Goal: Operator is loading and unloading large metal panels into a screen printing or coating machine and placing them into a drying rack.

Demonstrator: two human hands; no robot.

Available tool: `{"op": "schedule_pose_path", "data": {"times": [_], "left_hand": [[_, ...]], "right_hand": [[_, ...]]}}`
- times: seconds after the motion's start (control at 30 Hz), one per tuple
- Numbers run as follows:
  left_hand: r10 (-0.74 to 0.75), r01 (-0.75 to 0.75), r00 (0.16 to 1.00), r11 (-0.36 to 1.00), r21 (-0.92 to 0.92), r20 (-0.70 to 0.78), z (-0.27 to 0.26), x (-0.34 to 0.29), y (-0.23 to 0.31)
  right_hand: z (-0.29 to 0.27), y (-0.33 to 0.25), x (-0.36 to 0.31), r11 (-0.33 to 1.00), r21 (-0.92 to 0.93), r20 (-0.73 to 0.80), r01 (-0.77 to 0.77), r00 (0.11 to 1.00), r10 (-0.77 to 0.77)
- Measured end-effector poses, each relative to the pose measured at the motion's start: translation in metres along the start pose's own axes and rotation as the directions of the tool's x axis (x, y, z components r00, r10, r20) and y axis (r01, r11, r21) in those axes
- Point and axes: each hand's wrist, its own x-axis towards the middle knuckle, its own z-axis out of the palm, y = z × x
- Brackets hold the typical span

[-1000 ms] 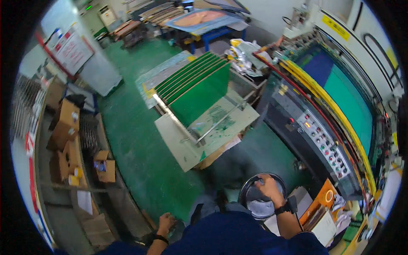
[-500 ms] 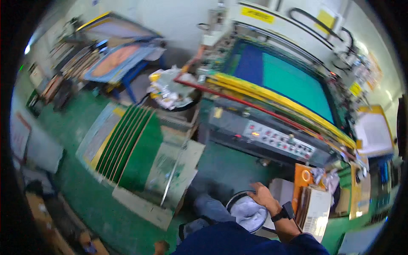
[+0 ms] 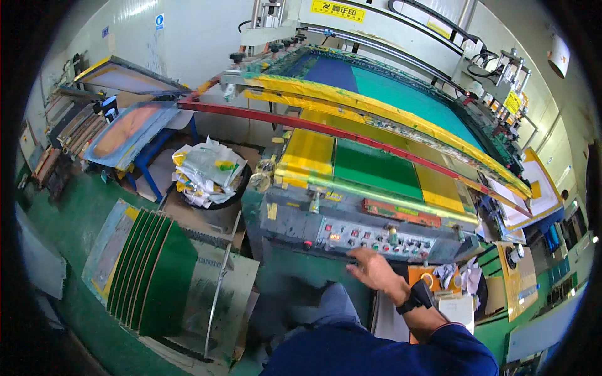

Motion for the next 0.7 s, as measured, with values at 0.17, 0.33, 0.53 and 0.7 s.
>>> {"op": "schedule_pose_path", "data": {"times": [0.17, 0.33, 0.53, 0.7], "left_hand": [[0.038, -0.036, 0.999, 0.998, 0.051, -0.039, 0.086, 0.01, 0.096], [0.088, -0.091, 0.996, 0.978, 0.187, 0.024, 0.163, 0.039, 0.168], [0.27, -0.273, 0.961, 0.914, 0.301, 0.053, 0.21, 0.084, 0.229], [0.779, -0.788, 0.615, 0.612, 0.062, 0.122, 0.218, 0.089, 0.381]], "right_hand": [[-0.001, 0.113, 0.004, 0.989, 0.146, 0.059, 0.009, 0.998, -0.018], [0.001, 0.178, -0.006, 0.971, 0.238, 0.045, 0.032, 0.998, -0.044], [0.059, 0.203, -0.059, 0.901, 0.432, -0.092, 0.04, 0.996, 0.0], [0.111, 0.19, -0.123, 0.898, 0.439, -0.106, -0.031, 0.991, 0.086]]}}
